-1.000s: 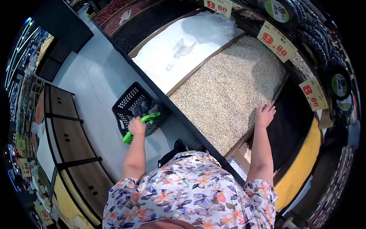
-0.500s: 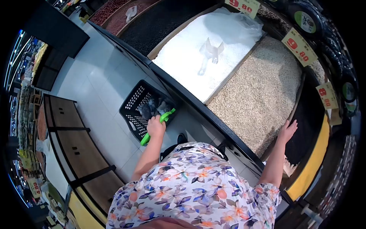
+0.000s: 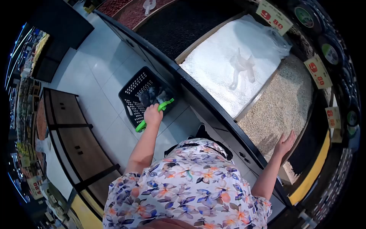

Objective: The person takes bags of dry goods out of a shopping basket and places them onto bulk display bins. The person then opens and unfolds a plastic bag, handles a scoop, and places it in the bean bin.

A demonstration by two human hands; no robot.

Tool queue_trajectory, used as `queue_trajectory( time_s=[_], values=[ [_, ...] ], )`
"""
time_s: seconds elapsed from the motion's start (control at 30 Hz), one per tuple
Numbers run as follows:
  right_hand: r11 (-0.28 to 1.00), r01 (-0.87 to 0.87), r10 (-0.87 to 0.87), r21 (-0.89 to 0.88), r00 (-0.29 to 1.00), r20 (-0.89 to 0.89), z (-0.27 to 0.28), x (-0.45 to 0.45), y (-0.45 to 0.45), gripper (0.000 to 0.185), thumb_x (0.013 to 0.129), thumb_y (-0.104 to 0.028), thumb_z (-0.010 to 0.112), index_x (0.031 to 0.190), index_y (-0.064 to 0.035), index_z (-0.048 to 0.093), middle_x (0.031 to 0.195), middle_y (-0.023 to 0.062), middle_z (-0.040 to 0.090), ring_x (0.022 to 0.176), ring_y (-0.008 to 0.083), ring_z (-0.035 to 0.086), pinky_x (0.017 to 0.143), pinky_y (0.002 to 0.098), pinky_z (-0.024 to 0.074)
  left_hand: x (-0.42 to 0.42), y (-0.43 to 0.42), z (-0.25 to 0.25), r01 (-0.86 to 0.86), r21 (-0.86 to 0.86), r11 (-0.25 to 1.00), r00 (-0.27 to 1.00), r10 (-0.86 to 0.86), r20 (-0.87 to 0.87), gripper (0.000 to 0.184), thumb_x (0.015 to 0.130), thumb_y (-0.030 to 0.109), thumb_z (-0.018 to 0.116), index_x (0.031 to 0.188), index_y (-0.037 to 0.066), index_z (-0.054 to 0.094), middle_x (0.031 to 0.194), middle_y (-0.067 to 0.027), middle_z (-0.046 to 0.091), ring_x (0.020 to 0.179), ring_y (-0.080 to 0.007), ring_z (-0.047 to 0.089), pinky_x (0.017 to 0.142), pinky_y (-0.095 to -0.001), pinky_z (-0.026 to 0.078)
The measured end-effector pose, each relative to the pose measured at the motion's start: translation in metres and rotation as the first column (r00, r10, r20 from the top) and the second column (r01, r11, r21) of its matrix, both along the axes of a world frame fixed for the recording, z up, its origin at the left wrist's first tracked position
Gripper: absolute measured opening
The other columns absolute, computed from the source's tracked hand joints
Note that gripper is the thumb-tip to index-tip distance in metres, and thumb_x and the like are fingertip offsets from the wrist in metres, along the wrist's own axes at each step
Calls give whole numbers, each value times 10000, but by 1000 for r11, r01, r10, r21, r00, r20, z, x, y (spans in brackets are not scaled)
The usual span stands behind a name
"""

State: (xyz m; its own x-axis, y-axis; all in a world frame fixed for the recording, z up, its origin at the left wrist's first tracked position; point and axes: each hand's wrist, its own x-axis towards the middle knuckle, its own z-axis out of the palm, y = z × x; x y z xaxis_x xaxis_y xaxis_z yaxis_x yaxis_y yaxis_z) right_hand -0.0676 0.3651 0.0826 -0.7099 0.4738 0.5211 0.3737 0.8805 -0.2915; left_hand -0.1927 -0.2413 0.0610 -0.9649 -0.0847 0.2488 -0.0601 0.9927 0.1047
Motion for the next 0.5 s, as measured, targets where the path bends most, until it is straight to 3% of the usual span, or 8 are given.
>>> queue_trajectory(
  time_s=[0.07,0.2,0.3,0.5],
  values=[
    [998,-66,66,-13,998,23,0,-19,-5,500,869,-160,563,1322,-25,399,1348,191,412,1267,349,357,1058,415,271,-11,-16,-1,-41,-26,999,999,41,-5,230,650,204,667,840,123,565,778,-72,564,761,-266,578,620,-408,483],
    [972,-236,235,13,972,20,2,-84,-11,507,870,-125,565,1332,-30,381,1341,189,419,1263,338,368,1052,409,282,-34,-29,7,-167,-16,986,986,167,10,203,641,190,676,809,119,588,788,-56,577,803,-254,572,720,-381,446],
    [940,-341,340,22,940,24,17,-143,-31,520,860,-91,572,1338,-37,374,1336,190,423,1259,333,377,1043,410,298,-47,-46,1,-171,-64,983,984,168,-54,202,631,200,674,788,116,581,774,-46,578,769,-246,580,664,-385,464],
    [907,-415,421,-69,896,145,54,-200,-112,559,839,-94,582,1352,-74,360,1392,168,360,1290,358,330,1037,425,315,-57,-59,7,-108,10,994,986,108,-129,173,602,185,664,721,115,558,726,-46,550,718,-245,561,633,-390,436]
  ],
)
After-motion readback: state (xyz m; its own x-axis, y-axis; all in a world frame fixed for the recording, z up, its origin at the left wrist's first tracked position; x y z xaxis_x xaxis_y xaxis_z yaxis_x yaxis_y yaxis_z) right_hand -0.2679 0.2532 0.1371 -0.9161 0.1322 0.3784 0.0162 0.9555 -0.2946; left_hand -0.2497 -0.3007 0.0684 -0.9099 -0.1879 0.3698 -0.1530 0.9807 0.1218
